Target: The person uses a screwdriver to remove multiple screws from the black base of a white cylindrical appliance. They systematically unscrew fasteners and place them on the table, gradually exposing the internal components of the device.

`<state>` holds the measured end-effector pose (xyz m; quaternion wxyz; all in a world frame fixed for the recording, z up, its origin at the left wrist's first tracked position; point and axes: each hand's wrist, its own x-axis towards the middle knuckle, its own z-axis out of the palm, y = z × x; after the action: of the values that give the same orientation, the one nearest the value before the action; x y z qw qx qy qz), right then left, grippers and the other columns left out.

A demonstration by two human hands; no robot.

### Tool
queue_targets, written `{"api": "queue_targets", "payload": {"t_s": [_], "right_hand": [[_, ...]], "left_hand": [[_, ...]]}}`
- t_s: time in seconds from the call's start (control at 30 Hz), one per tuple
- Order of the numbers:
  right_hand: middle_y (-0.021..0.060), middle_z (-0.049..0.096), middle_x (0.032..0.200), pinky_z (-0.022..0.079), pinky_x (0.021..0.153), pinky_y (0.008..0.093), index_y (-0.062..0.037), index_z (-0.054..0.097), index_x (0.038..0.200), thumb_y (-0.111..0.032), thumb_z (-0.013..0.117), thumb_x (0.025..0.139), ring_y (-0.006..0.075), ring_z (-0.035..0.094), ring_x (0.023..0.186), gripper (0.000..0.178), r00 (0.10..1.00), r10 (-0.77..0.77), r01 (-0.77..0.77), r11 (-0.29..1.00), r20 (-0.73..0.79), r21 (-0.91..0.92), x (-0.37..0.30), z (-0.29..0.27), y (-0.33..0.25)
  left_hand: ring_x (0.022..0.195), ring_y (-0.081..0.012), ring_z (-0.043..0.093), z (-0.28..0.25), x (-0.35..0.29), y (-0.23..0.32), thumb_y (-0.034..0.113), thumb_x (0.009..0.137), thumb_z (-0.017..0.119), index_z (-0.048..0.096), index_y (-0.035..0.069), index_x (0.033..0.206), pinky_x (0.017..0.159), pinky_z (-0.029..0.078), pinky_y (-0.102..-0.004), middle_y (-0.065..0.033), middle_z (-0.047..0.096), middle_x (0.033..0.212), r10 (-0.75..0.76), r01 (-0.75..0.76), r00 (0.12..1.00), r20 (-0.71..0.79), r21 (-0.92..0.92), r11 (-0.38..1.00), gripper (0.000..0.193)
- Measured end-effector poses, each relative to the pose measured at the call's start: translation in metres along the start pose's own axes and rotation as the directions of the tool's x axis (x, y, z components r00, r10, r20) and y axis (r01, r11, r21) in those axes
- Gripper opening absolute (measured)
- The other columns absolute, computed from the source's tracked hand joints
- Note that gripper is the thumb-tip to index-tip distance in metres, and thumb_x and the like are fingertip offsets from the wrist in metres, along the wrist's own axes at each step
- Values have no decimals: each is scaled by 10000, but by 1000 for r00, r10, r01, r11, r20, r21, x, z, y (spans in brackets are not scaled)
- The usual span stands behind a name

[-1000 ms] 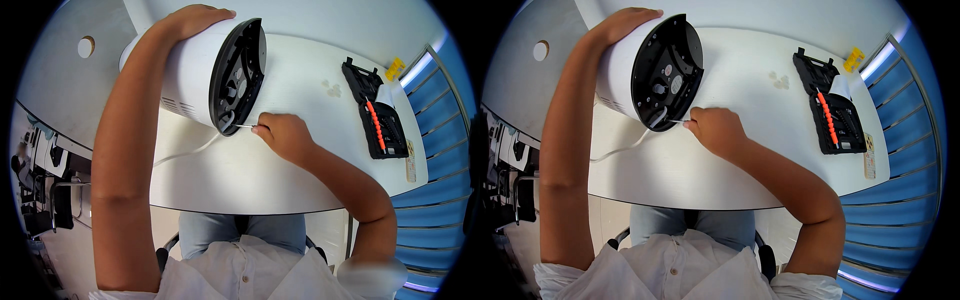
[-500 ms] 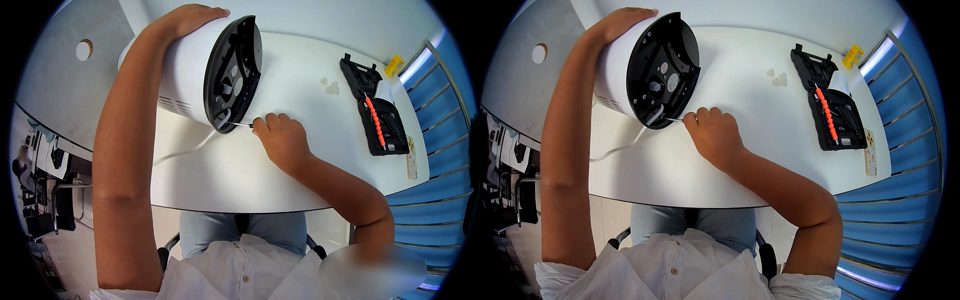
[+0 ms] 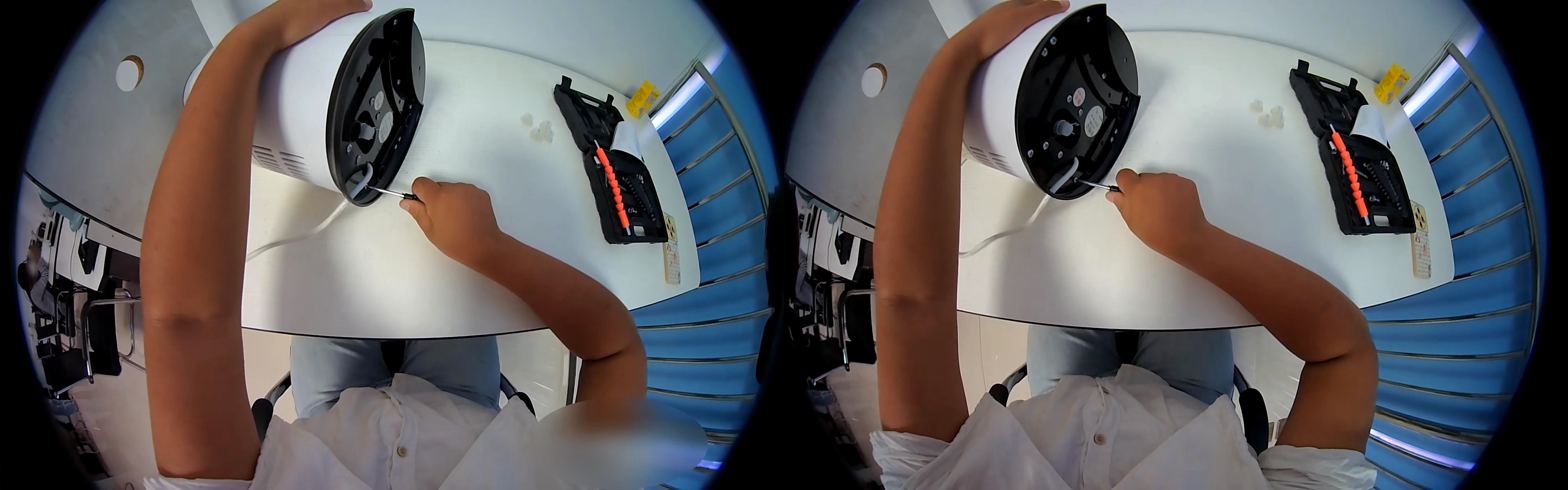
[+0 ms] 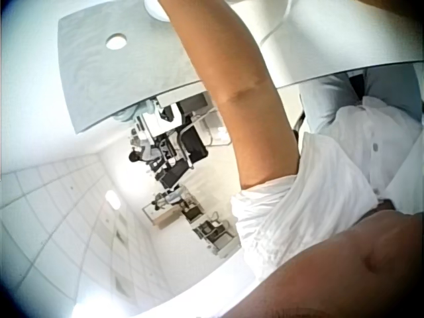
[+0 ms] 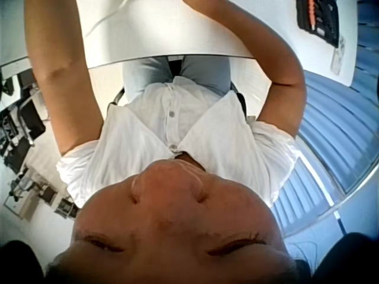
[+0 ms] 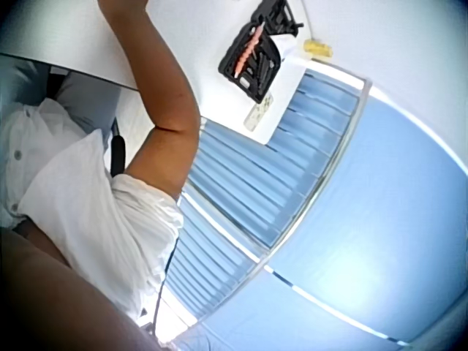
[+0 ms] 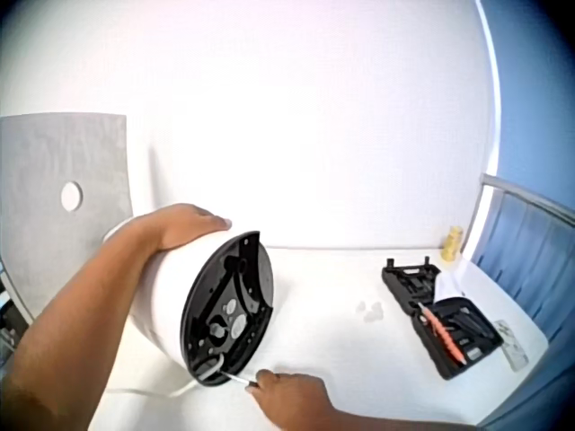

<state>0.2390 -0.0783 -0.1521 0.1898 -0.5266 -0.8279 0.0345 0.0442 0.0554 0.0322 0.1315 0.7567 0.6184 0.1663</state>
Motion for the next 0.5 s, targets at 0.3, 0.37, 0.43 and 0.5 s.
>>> {"api": "queue_targets", "payload": {"t_s": [0.3,0.37,0.43,0.5], "right_hand": [[25,453,573,295,439,300,-31,521,731,-287,546,944,136,328,443,335,850,86,-428,688,520,586,21,-14,10],[-16,397,556,230,418,265,-44,512,725,-295,539,948,87,271,455,337,683,148,-671,515,716,533,25,-25,6],[-24,370,533,186,416,249,-55,509,728,-306,530,952,75,245,448,337,615,52,-738,388,787,552,26,-30,13],[-27,354,513,165,415,241,-59,508,732,-319,524,954,70,230,439,342,582,-1,-768,328,813,550,27,-32,15]], "left_hand": [[1143,-342,573,0,-1,-10,540,874,487,630,27,1205,1013,397,-381,-234,601,1232,56,-55,998,-19,9,998,627],[1145,-351,570,1,0,-15,550,872,482,632,26,1200,1014,395,-380,-238,600,1230,78,-77,997,-27,33,996,636],[1148,-363,566,2,0,-16,561,870,477,634,25,1194,1014,393,-379,-242,599,1230,87,-85,996,-29,60,995,646],[1050,-320,596,3,0,-20,573,866,476,649,69,1172,957,425,-363,-200,628,1164,87,-85,996,-38,33,996,615]]}}
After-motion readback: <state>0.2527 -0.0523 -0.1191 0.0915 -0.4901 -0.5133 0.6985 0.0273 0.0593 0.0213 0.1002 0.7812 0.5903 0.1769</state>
